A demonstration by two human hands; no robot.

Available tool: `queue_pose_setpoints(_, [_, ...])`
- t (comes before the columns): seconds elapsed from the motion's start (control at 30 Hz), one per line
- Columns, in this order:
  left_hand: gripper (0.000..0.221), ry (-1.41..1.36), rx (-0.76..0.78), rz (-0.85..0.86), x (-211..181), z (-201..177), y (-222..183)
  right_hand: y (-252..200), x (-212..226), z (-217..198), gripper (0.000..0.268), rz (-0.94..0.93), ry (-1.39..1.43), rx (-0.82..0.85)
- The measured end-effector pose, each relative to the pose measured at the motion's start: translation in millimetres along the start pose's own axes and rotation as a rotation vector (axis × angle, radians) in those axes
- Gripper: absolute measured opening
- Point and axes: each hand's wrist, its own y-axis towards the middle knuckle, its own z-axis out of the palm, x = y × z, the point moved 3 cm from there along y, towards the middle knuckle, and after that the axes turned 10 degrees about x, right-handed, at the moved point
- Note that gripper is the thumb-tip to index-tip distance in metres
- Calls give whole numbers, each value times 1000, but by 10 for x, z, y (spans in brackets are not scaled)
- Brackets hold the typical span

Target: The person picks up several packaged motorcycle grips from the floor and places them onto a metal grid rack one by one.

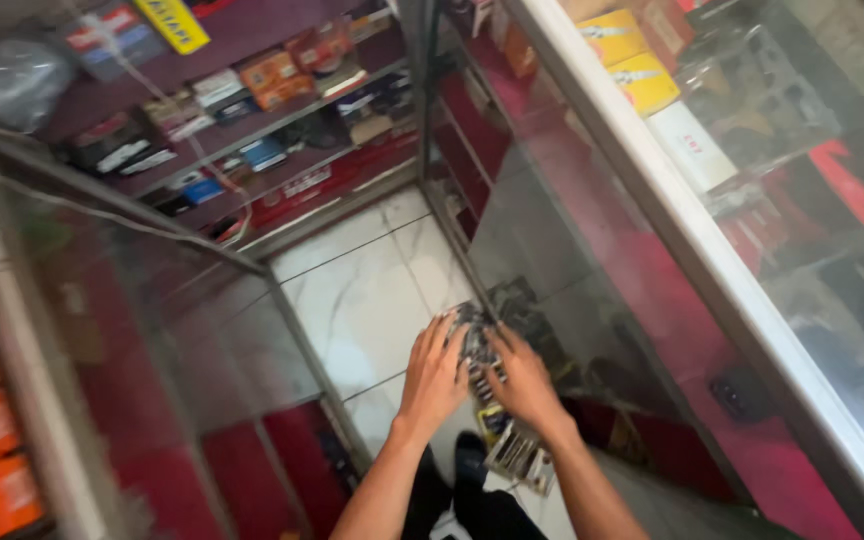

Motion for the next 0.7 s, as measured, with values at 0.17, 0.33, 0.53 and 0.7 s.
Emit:
queue_pose_setpoints(0.17, [56,-1,31,-31,340,376,243,228,-309,282,61,-10,35,-36])
queue_pose_setpoints(0.33, [54,46,8,-15,1090,941,427,674,-859,913,59,-38,1,-58])
queue_pose_setpoints(0.53, [55,-5,23,-31,2212,1896,489,1106,-1788,1839,58,-21,11,-40])
queue_pose_setpoints(0.7, [56,4,-20,-26,3130,2799,588,1542,-2618,2508,58,67,11,-43])
